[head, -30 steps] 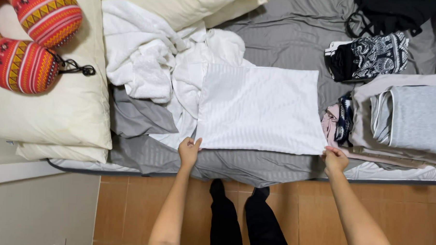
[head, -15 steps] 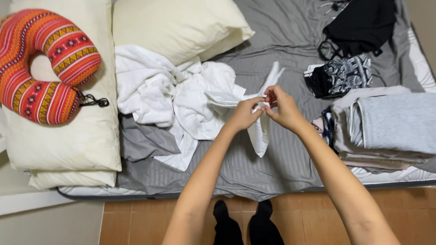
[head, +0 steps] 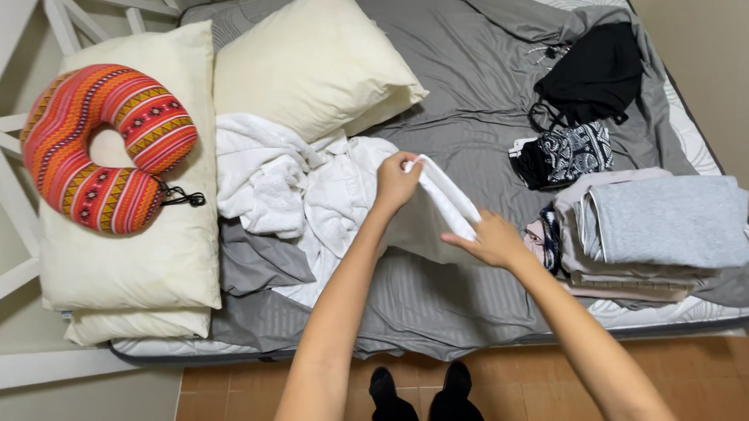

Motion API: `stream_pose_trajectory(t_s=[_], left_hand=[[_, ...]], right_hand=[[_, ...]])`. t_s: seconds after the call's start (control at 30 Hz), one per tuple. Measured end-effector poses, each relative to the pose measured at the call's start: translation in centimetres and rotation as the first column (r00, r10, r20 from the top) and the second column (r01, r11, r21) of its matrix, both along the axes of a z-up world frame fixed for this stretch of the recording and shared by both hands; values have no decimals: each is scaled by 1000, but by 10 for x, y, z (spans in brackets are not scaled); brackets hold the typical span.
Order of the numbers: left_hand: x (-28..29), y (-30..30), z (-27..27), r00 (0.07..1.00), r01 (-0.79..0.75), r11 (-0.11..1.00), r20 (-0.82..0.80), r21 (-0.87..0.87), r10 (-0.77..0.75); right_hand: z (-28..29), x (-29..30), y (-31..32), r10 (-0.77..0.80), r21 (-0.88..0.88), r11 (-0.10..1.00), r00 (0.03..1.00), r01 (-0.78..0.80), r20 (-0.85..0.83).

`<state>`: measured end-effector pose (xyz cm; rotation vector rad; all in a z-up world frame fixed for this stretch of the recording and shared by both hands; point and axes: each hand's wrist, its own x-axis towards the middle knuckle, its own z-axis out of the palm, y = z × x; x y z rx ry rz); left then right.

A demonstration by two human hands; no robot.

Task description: The person folds a patterned black and white garment and places it on a pile. They then fold a white towel and a white striped towel, stacking them on the bed. Finally, they fold a large white bath towel and place it on the bed.

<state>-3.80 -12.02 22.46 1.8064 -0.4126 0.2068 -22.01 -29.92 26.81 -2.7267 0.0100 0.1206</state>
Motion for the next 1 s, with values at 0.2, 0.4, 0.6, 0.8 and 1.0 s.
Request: stream_pose_trajectory(t_s=[0.2,0.4,0.6,0.8,1.0], left_hand=[[16,65,-2,979,-117,981,-147,157,141],[29,89,-5,891,-66,966,-450,-251,-57],[37,133,34,629,35,876,-670,-481,-393],[-7,160,125,746,347,909,-519,-229,-416],[-24,157,123,963,148,870,132,470,-235]], right_hand=[[9,-22,-66,81,-72,993,978,-96,-191],[75,-16,-45,209,-97,978,924,-187,320],[63,12,-64,49,159,981,939,-109,340],[87,19,-67,10,314,940,933,-131,359],[116,0,-53,72,479,859,969,-181,237]])
